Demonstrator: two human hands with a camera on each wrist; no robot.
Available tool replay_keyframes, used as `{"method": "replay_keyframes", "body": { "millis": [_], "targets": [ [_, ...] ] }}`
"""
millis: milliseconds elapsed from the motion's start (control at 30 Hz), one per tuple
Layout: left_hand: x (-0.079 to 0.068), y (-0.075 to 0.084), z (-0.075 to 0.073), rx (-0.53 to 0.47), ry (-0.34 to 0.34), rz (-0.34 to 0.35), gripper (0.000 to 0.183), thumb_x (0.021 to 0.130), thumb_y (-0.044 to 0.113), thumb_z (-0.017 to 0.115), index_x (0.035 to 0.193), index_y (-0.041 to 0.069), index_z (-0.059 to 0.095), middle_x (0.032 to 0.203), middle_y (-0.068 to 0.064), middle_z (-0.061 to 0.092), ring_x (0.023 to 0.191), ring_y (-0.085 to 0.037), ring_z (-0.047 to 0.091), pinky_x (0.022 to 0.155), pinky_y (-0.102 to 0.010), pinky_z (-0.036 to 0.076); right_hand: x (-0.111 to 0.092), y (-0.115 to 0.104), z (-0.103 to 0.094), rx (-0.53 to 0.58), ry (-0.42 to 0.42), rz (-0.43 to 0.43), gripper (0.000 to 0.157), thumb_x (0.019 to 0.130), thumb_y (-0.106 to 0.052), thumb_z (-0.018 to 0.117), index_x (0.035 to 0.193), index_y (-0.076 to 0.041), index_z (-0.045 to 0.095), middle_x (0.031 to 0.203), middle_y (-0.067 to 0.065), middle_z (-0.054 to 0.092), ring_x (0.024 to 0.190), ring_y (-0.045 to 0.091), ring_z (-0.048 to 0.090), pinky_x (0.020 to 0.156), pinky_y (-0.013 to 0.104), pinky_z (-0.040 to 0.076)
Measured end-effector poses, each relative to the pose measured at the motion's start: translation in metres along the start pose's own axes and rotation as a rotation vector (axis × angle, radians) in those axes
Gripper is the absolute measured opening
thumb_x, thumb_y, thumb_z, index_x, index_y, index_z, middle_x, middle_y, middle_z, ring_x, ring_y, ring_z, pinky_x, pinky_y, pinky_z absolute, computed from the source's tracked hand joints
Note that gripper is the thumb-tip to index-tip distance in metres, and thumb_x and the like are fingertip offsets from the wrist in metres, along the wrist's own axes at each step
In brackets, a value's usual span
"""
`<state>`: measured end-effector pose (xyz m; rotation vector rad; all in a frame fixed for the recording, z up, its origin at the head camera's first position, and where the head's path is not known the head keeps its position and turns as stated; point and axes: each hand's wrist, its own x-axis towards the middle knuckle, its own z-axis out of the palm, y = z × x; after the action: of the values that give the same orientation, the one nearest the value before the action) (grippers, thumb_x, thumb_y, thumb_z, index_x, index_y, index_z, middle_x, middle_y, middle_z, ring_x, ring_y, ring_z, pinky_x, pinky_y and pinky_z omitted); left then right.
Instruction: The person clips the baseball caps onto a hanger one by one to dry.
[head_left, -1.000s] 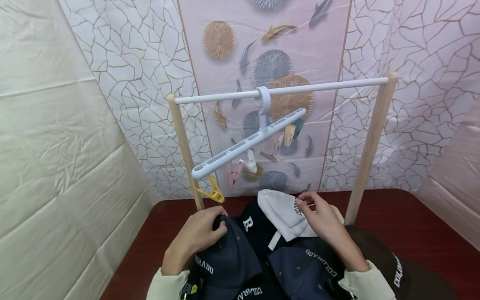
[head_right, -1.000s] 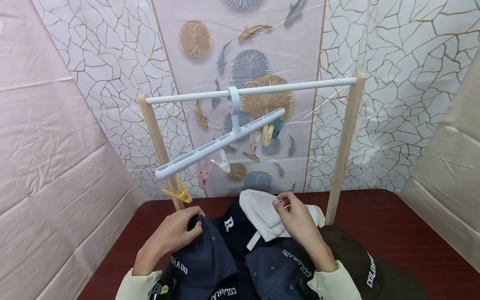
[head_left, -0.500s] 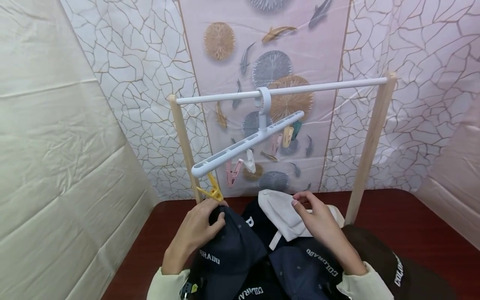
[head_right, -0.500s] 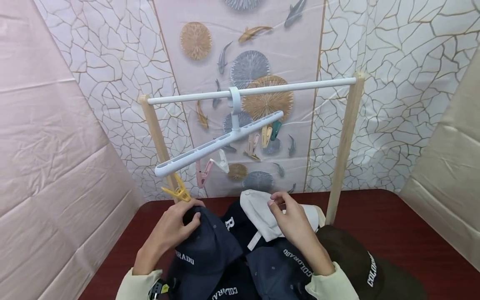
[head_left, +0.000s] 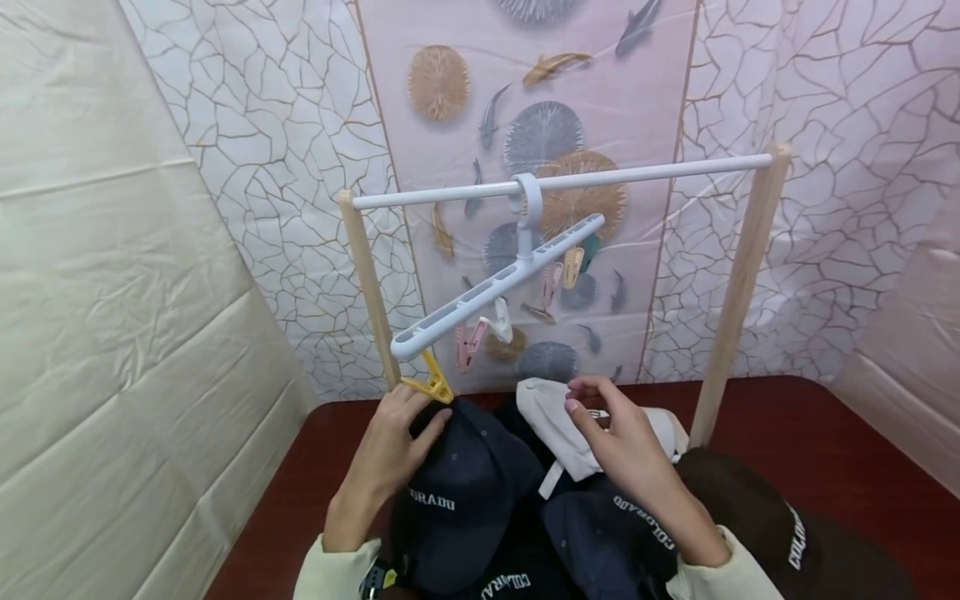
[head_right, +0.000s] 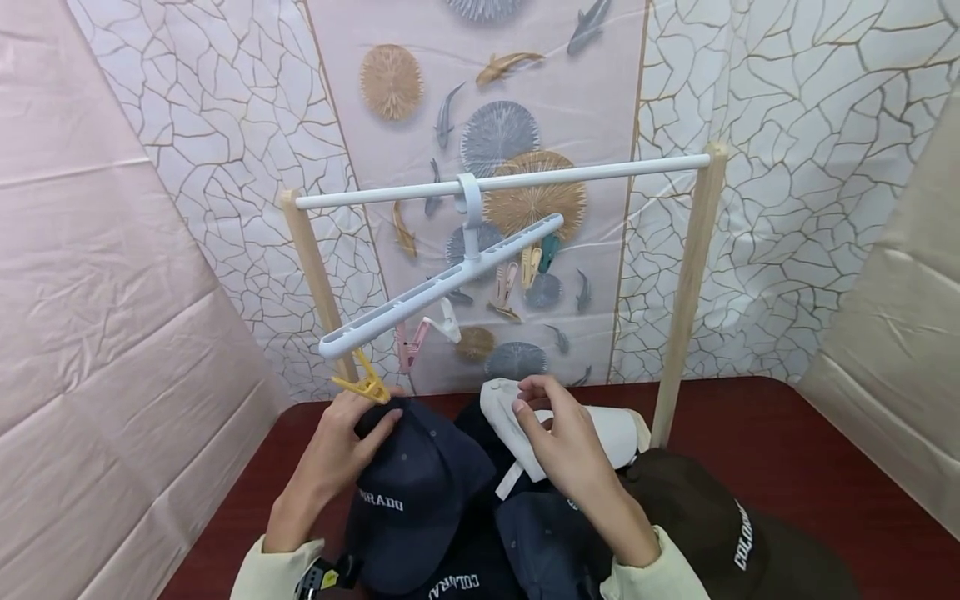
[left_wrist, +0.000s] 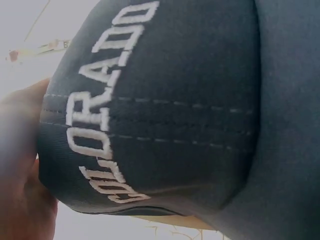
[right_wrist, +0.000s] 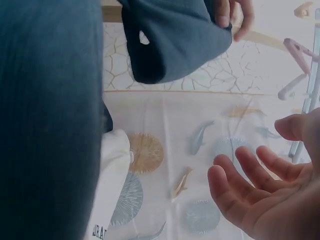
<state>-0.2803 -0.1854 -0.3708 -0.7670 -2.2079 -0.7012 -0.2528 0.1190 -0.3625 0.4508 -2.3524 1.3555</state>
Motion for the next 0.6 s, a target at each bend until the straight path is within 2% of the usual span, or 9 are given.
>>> {"method": "replay_keyframes", "body": {
  "millis": [100,300,500,600],
  "targets": [
    [0.002,0.004,0.0,-0.006,-0.003,0.003,0.025,0.096,0.015,0.08,0.119,0.008,0.072,0.115,-0.007,0.072,0.109,-0.027,0.067,0.098,-0.052,0.053,0.001,-0.003,0.001,-0.012,0.008,-0.024,0.028,0.108,-0.019,0.063,0.132,-0.005,0.062,0.123,0.009,0.07,0.115,0.026,0.067,0.094,0.049,0.055],
    [0.005,0.008,-0.003,0.073,0.03,0.04,0.022,0.094,0.017,0.081,0.112,0.008,0.072,0.107,-0.006,0.073,0.102,-0.026,0.068,0.091,-0.048,0.055,0.016,-0.015,0.002,-0.027,0.019,-0.099,0.031,0.107,-0.018,0.064,0.135,-0.005,0.06,0.124,0.011,0.07,0.114,0.027,0.067,0.089,0.048,0.056],
    [0.007,0.015,-0.003,0.138,0.032,0.069,0.023,0.095,0.018,0.081,0.115,0.01,0.075,0.111,-0.006,0.075,0.106,-0.026,0.066,0.078,-0.041,0.046,0.03,-0.033,0.004,0.001,-0.006,-0.157,0.037,0.107,-0.017,0.065,0.14,-0.004,0.056,0.13,0.012,0.066,0.117,0.026,0.066,0.09,0.046,0.056],
    [0.007,0.018,-0.003,0.151,0.026,0.071,0.023,0.096,0.02,0.08,0.116,0.01,0.076,0.113,-0.006,0.075,0.106,-0.025,0.067,0.077,-0.039,0.045,0.035,-0.042,0.007,0.008,-0.018,-0.164,0.038,0.106,-0.016,0.065,0.141,-0.004,0.055,0.132,0.013,0.064,0.117,0.026,0.065,0.09,0.046,0.056]
  ]
}}
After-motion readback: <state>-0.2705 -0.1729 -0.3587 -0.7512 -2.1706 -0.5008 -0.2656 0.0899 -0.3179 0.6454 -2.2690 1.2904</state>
